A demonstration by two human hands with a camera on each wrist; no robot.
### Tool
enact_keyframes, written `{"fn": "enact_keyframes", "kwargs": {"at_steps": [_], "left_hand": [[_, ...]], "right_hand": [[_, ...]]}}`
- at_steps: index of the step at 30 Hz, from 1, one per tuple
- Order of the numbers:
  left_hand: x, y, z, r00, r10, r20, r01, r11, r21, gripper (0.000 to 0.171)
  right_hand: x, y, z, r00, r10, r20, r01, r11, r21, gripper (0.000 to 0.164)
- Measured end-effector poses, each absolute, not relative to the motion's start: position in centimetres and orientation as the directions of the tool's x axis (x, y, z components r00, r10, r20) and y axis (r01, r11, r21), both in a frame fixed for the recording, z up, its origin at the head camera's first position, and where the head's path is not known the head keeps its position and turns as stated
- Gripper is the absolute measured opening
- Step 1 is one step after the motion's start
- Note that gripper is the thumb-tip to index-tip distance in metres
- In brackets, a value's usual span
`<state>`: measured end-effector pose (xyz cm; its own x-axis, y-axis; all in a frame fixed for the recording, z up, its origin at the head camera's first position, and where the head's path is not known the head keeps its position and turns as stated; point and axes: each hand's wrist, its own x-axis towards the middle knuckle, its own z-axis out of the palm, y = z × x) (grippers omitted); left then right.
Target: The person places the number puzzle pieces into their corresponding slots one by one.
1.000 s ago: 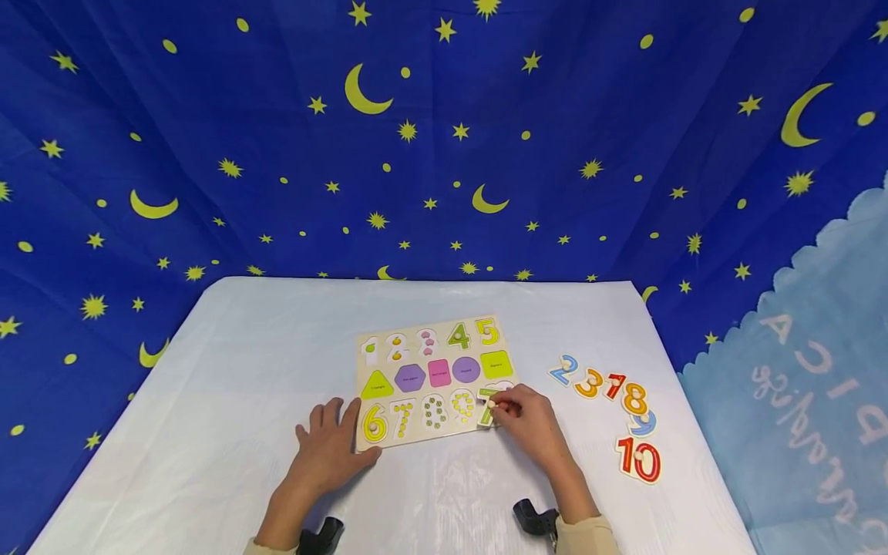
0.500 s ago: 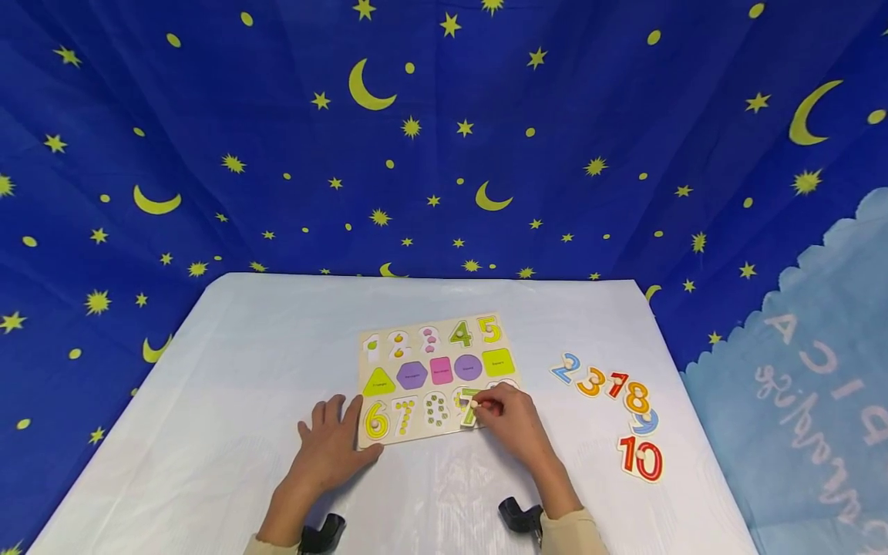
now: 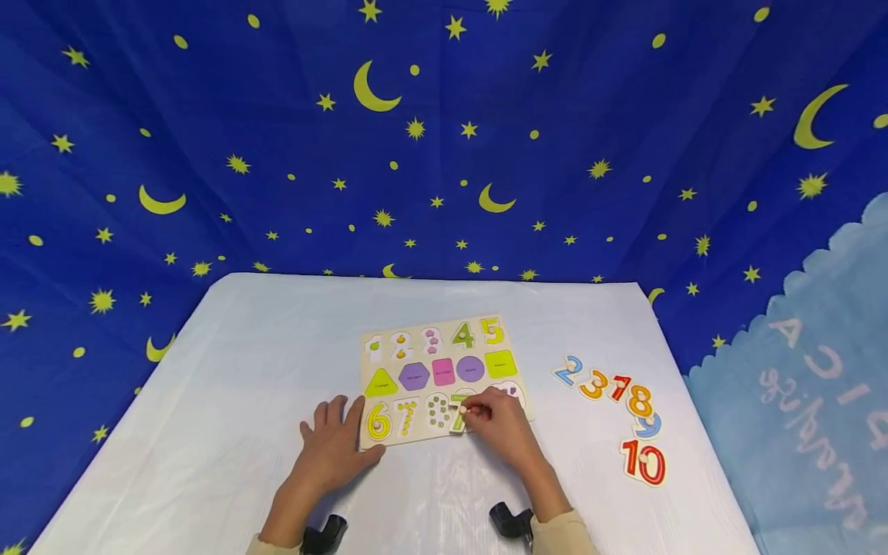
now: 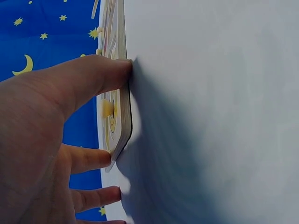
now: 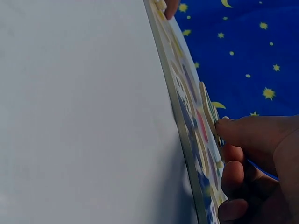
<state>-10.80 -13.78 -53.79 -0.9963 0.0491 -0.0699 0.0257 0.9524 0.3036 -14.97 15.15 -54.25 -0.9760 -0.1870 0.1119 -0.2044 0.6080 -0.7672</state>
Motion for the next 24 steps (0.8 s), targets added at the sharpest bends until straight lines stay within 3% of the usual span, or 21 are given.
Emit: {"fn": "enact_keyframes", "kwargs": {"at_steps": [24], "left_hand": [[-11.0,-13.6,-53.8,-0.997,0.042,-0.071,0.019,0.953,0.302,0.088]], "right_hand": [[-15.3,12.7,-54.2,-0.959,-0.257,0.118,-0.255,0.608,-0.752,0.013]]}}
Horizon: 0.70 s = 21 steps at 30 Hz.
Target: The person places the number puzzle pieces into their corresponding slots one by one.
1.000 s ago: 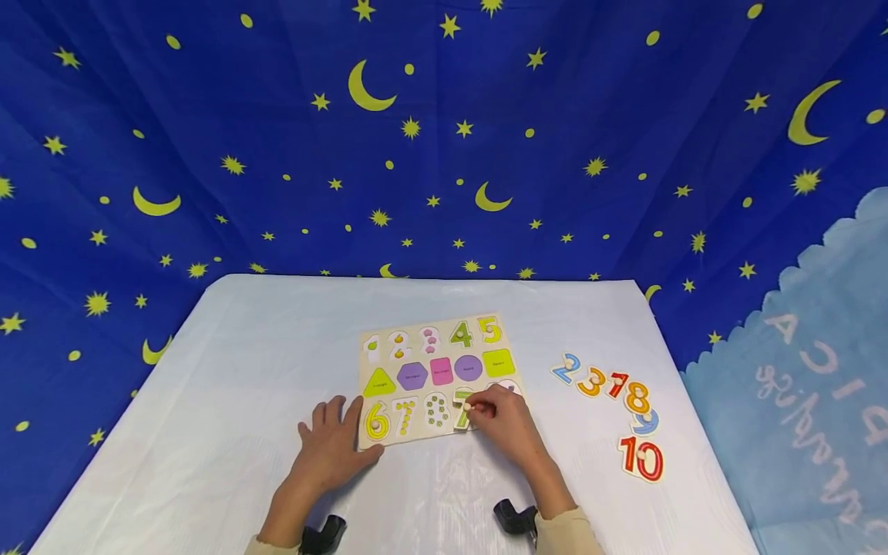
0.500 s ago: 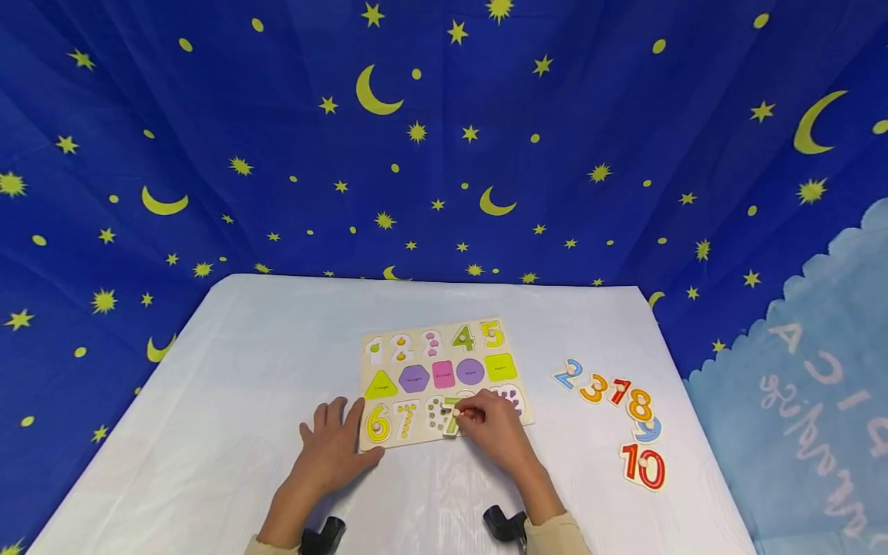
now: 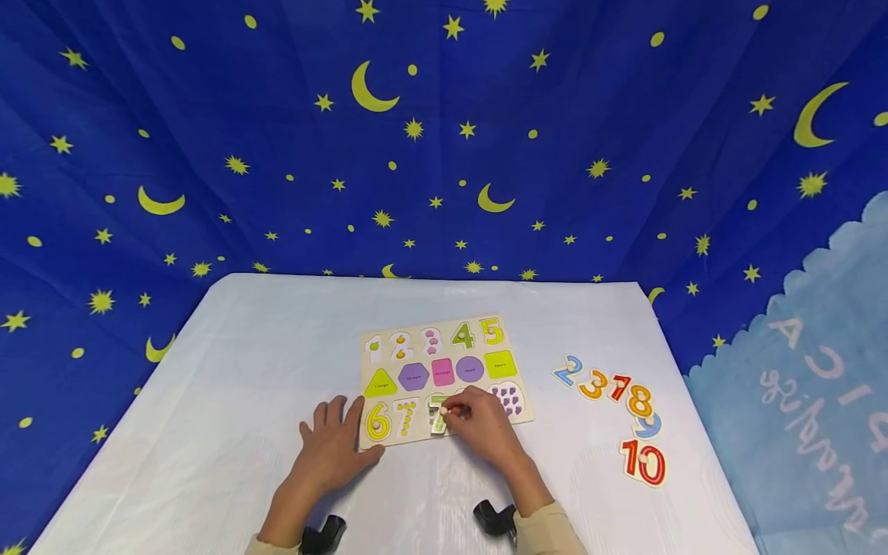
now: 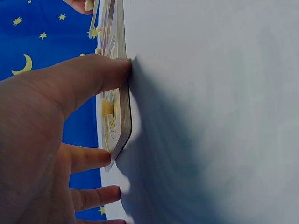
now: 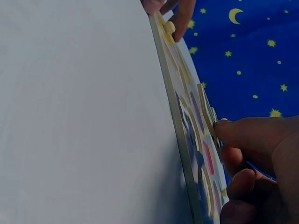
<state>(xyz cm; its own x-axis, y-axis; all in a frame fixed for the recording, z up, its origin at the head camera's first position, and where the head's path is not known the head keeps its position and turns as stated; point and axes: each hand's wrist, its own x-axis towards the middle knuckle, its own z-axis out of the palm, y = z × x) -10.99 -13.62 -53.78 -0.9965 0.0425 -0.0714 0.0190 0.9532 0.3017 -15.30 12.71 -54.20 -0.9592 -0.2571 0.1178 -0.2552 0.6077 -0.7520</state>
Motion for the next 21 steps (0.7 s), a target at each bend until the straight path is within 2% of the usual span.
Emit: {"fn": "enact_keyframes", "kwargs": {"at_steps": [8,21], "left_hand": [[-11.0,-13.6,-53.7,-0.996,0.047,-0.075,0.022,0.953,0.302,0.088],[-10.9,-13.7,-53.7,-0.996,0.051,-0.070,0.028,0.955,0.296,0.088]], "right_hand": [[-15.5,11.9,-54.3,-0.940,-0.295,0.171,-0.319,0.582,-0.748,0.014],[-16.0,10.4,-54.7,-0.933,-0.323,0.157,-0.328,0.584,-0.742,0.011]]}}
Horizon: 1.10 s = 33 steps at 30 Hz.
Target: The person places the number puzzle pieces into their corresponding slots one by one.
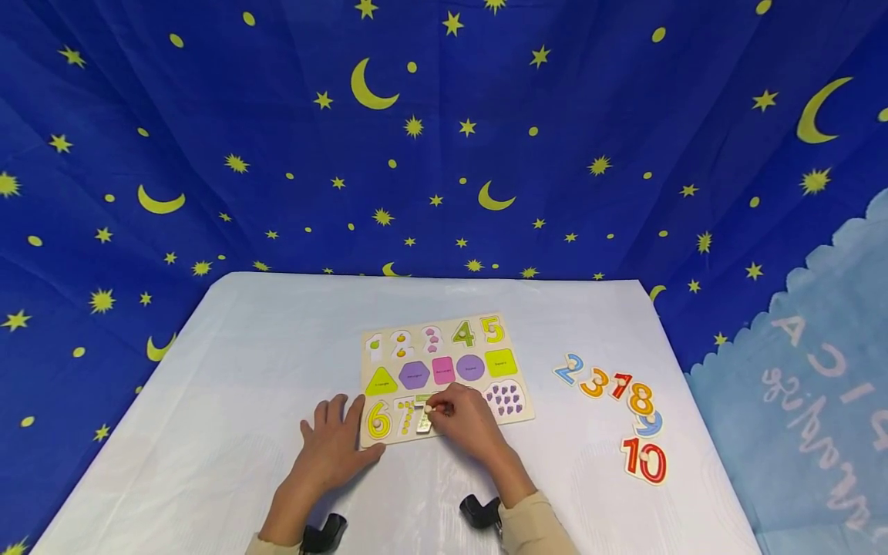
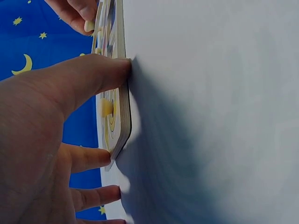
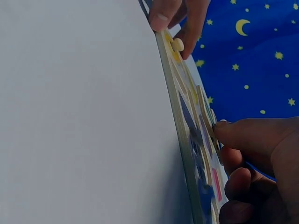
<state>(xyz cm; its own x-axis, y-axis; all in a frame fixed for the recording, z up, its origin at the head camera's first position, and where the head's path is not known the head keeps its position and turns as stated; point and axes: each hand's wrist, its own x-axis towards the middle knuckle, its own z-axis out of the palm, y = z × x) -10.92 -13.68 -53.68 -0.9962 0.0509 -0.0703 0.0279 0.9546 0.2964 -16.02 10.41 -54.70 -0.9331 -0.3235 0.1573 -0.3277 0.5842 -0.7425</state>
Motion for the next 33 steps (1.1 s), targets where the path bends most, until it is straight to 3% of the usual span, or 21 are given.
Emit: {"fn": "enact_keyframes", "kwargs": {"at_steps": [33], "left_hand": [[-11.0,-13.5,-53.5,-0.997,0.056,-0.057,0.036,0.955,0.295,0.088]], "right_hand": [[-16.5,7.4,-54.7,-0.898,-0.402,0.178,-0.422,0.672,-0.609,0.013]]}}
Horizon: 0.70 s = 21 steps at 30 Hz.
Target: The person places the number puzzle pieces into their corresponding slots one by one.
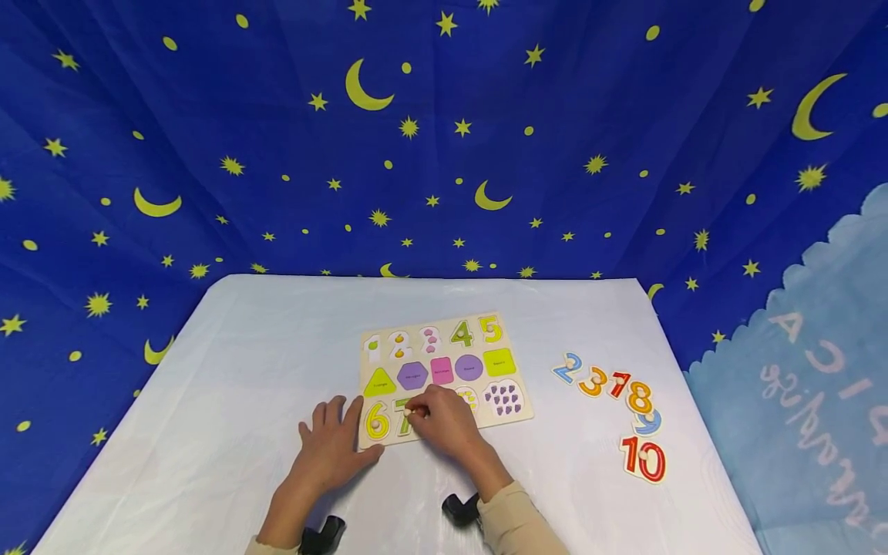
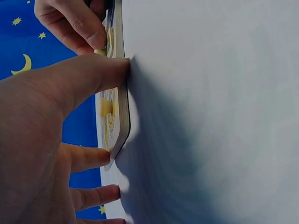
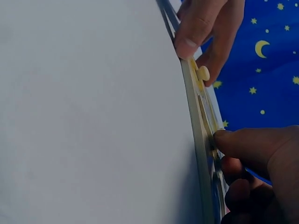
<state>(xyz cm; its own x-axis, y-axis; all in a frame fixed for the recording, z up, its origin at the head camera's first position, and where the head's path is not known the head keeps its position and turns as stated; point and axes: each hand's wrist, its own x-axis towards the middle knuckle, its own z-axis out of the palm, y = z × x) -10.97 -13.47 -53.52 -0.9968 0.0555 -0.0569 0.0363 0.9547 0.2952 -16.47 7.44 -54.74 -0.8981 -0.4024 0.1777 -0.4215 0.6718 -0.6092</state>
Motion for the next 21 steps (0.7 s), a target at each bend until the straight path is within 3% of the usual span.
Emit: {"fn": "enact_keyframes", "kwargs": {"at_steps": [21], "left_hand": [[-11.02,-13.48,-53.42,-0.997,0.060,-0.052,0.043,0.959,0.281,0.087]], "right_hand": [[-16.34,7.61,-54.65,-0.882,-0.438,0.172,-0.455,0.700,-0.551,0.019]]}}
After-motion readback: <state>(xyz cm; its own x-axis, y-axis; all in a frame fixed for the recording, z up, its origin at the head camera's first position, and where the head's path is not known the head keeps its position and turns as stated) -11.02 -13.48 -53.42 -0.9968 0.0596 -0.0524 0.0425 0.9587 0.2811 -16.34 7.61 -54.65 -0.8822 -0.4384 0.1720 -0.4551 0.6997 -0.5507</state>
